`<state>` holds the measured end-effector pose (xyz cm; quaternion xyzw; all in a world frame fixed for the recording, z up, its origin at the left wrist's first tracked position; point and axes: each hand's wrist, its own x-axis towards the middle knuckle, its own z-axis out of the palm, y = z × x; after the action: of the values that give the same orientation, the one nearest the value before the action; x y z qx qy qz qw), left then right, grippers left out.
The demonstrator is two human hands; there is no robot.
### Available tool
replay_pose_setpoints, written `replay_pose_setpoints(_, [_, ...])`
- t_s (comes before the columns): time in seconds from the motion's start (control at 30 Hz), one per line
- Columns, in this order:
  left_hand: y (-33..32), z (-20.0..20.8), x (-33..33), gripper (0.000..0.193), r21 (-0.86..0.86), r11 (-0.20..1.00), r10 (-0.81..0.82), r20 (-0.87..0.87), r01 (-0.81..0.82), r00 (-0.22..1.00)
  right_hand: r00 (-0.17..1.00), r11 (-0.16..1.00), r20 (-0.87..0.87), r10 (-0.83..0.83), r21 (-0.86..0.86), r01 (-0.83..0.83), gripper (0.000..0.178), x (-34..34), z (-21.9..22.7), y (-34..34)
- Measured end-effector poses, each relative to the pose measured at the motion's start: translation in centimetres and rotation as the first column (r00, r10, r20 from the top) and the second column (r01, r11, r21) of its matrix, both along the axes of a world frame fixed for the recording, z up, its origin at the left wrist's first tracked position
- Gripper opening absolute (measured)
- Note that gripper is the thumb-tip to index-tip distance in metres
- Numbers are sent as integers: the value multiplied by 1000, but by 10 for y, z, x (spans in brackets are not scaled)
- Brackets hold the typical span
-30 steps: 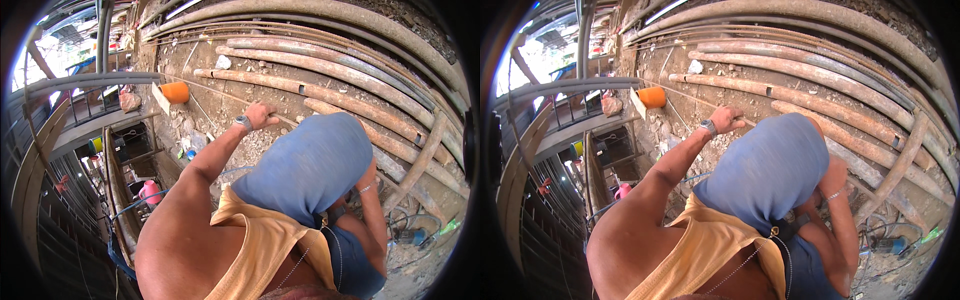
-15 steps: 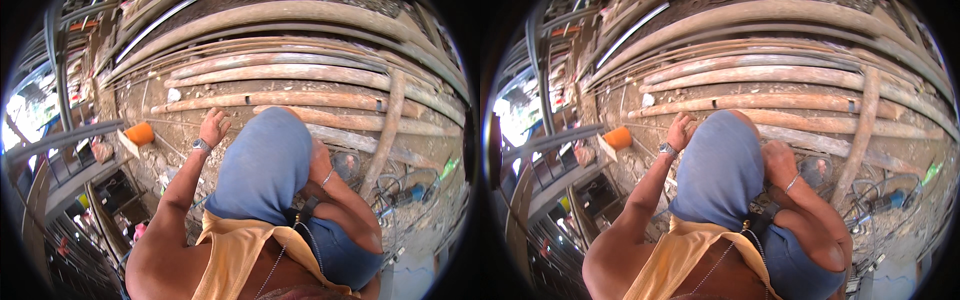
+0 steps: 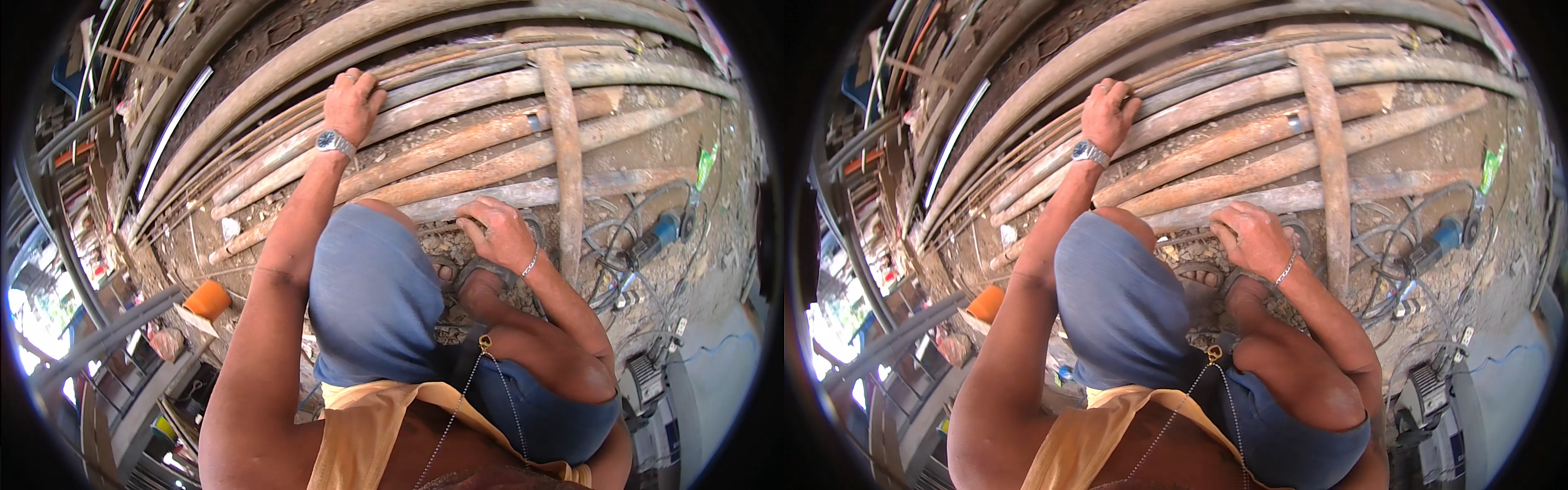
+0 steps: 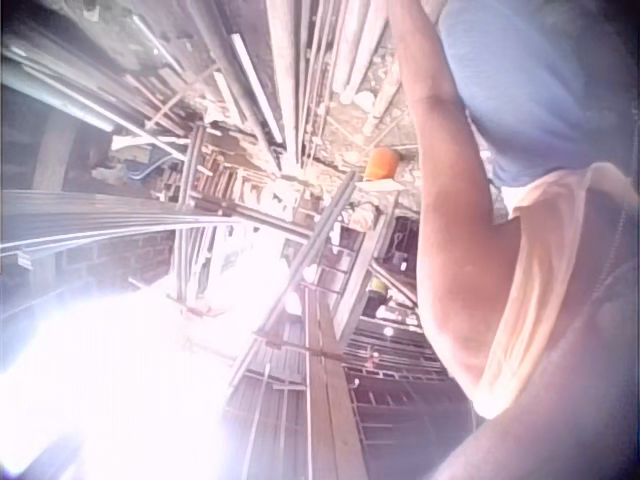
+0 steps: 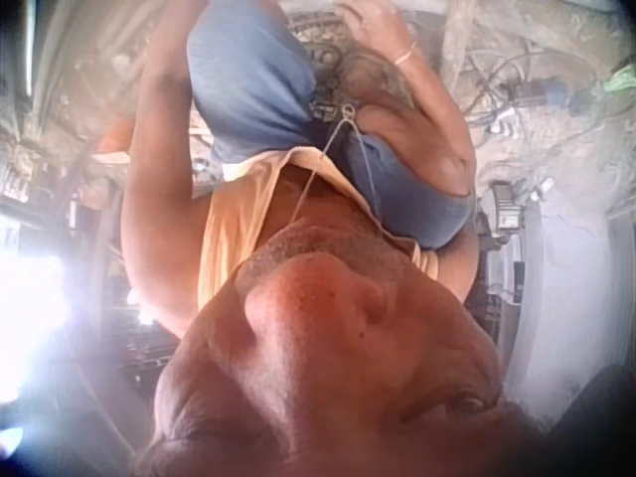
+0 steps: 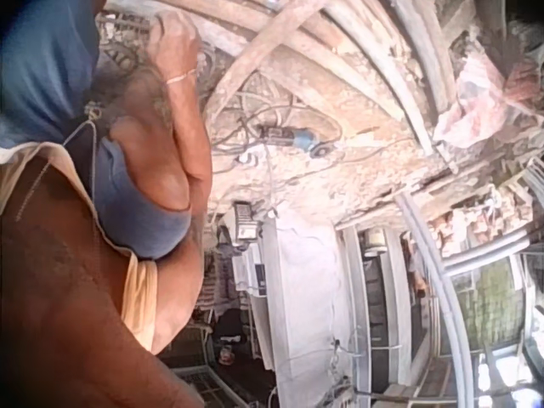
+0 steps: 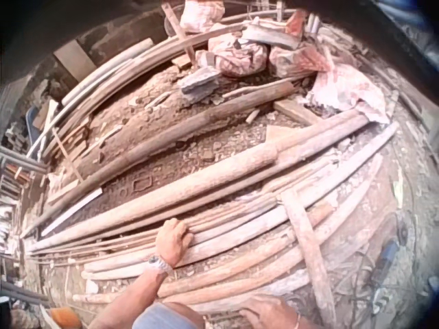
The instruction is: The person sits on the ground in a cluttered workshop and uses an angle grinder to cut metal rods. They position a rod on wooden supports, cut it with the grinder producing sparks, and then reposition the rod for another cut.
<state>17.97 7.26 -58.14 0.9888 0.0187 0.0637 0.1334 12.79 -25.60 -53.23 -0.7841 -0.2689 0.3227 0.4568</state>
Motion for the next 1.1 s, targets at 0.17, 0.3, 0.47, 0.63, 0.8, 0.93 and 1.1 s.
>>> replay_pose_setpoints(0.17, [-7, 2, 7, 28, 60, 998, 2, -64, 2, 998, 986, 989, 92, -137, 62, 132, 16, -1, 3, -22])
replay_pose_setpoints(0.3, [-17, 0, 21, 24, 77, 993, -85, -71, 90, 994, 890, 945, 318, -327, 89, 315, 26, 0, 6, -45])
replay_pose_setpoints(0.47, [-17, 13, 26, 21, 54, 995, -80, 8, 80, 997, 700, 788, 566, -435, -136, 600, 57, 3, 4, -105])
replay_pose_setpoints(0.63, [-21, 36, 2, 15, -126, 986, -120, -100, 107, 988, 778, 701, 368, -509, -346, 623, 69, -21, -17, -143])
replay_pose_setpoints(0.8, [-34, 49, -7, 7, -258, 963, -99, -68, 79, 993, 744, 741, 326, -584, -160, 652, 63, -19, -31, -146])
replay_pose_setpoints(0.93, [-34, 53, -4, 8, -261, 962, -107, -69, 86, 992, 722, 768, 402, -564, -66, 637, 60, 19, -27, -141])
replay_pose_setpoints(1.1, [-31, 43, -6, 13, -239, 969, -86, -102, 60, 991, 666, 760, 540, -514, -74, 646, 60, 79, -34, -119])
